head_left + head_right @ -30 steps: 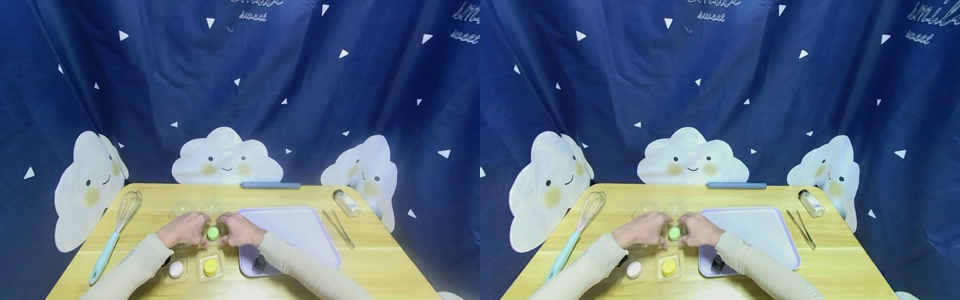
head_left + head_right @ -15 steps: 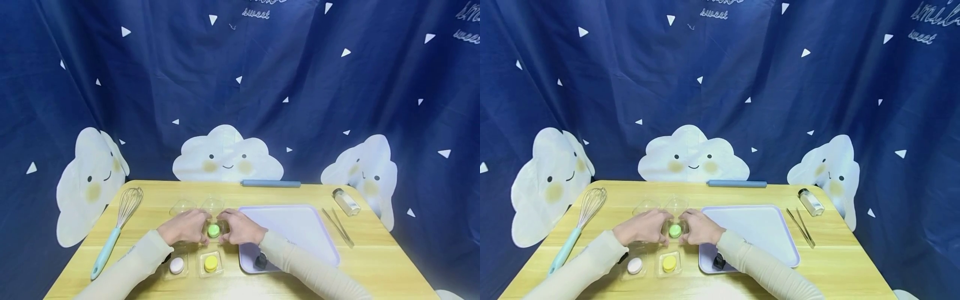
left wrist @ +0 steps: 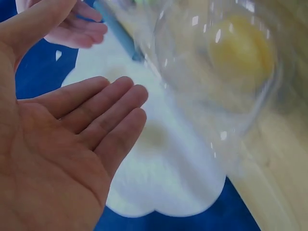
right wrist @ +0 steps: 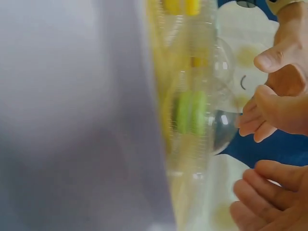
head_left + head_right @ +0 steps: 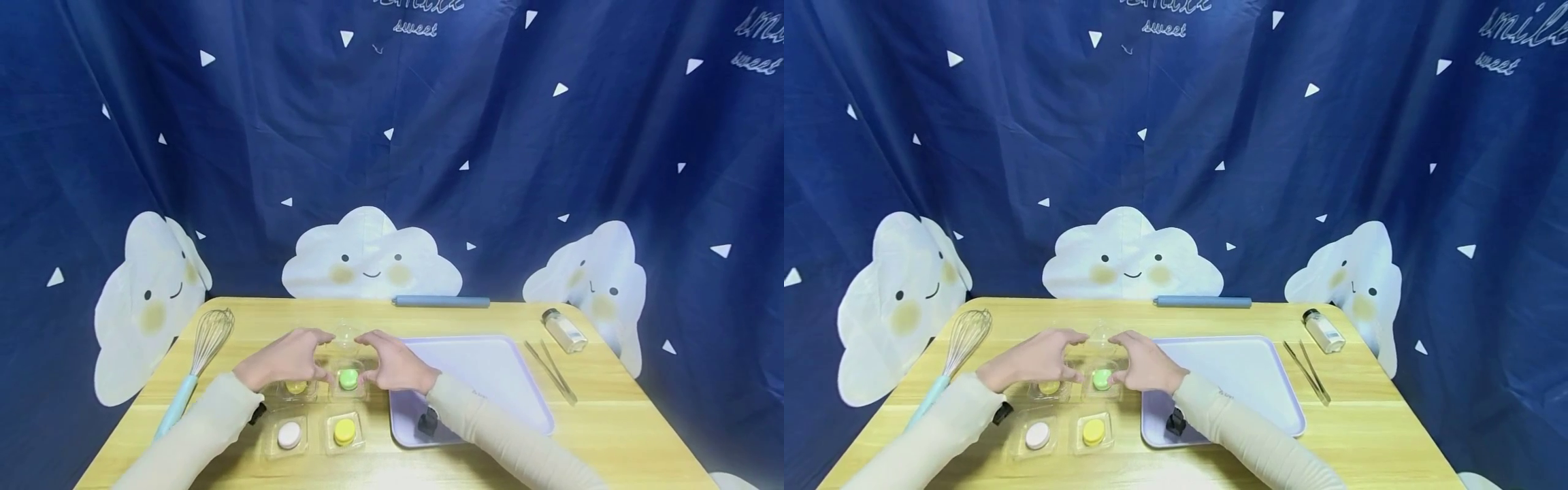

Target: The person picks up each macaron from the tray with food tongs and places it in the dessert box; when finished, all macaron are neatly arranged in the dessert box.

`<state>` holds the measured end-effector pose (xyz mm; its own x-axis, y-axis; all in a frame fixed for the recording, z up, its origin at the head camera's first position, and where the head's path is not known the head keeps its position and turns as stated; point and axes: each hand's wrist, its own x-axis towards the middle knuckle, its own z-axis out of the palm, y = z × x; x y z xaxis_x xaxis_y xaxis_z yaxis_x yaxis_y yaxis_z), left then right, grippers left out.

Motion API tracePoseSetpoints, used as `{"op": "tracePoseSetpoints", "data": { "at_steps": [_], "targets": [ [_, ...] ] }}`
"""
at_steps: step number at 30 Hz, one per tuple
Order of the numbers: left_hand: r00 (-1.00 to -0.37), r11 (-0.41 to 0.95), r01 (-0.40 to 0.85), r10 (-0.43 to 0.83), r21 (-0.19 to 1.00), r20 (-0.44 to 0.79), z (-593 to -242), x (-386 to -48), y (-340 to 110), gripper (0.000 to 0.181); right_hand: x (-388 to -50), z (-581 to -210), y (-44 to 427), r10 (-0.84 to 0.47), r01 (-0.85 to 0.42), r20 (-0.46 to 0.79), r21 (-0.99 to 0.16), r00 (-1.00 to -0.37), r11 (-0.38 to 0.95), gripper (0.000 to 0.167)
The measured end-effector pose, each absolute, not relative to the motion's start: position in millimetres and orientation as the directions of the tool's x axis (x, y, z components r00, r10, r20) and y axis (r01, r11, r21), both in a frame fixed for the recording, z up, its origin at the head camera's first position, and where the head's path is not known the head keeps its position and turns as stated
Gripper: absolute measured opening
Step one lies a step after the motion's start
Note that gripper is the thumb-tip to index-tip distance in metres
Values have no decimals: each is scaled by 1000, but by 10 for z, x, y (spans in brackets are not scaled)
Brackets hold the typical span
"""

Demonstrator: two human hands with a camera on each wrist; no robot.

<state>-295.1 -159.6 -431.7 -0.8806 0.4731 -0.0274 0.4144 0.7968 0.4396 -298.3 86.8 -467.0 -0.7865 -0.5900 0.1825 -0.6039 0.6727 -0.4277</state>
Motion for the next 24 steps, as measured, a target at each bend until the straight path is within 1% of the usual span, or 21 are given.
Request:
{"op": "tracePoseSetpoints", "data": {
  "at_steps": [4,7,10,12,16,19,22,24],
  "targets": [
    [-885,789,431,463,438,37,-4210,-3036,-1748,91,-3039,-4568,831,-545,-598,265,-494,-795,631,76],
    [-882,764,451,462,462,97,-4148,-3130,-1889,94,-3099,-4483,775,-491,-570,307,-580,-815,583,80],
    [-873,716,467,468,519,140,-4088,-3253,-2038,100,-3197,-4413,699,-440,-531,329,-692,-835,490,81],
    [-870,688,466,470,557,149,-4052,-3347,-2133,107,-3277,-4371,641,-410,-490,323,-766,-853,416,81],
    [-884,657,416,455,628,109,-3989,-3521,-2310,118,-3452,-4302,492,-369,-387,271,-876,-889,289,80],
    [-890,627,361,454,691,53,-3987,-3631,-2410,119,-3553,-4267,348,-366,-312,221,-927,-904,209,79],
    [-886,612,303,464,731,-20,-4049,-3726,-2476,117,-3621,-4271,194,-379,-239,161,-957,-911,167,77],
    [-874,609,270,480,746,-76,-4126,-3779,-2506,115,-3662,-4314,99,-389,-195,113,-964,-914,178,76]
  ]
}}
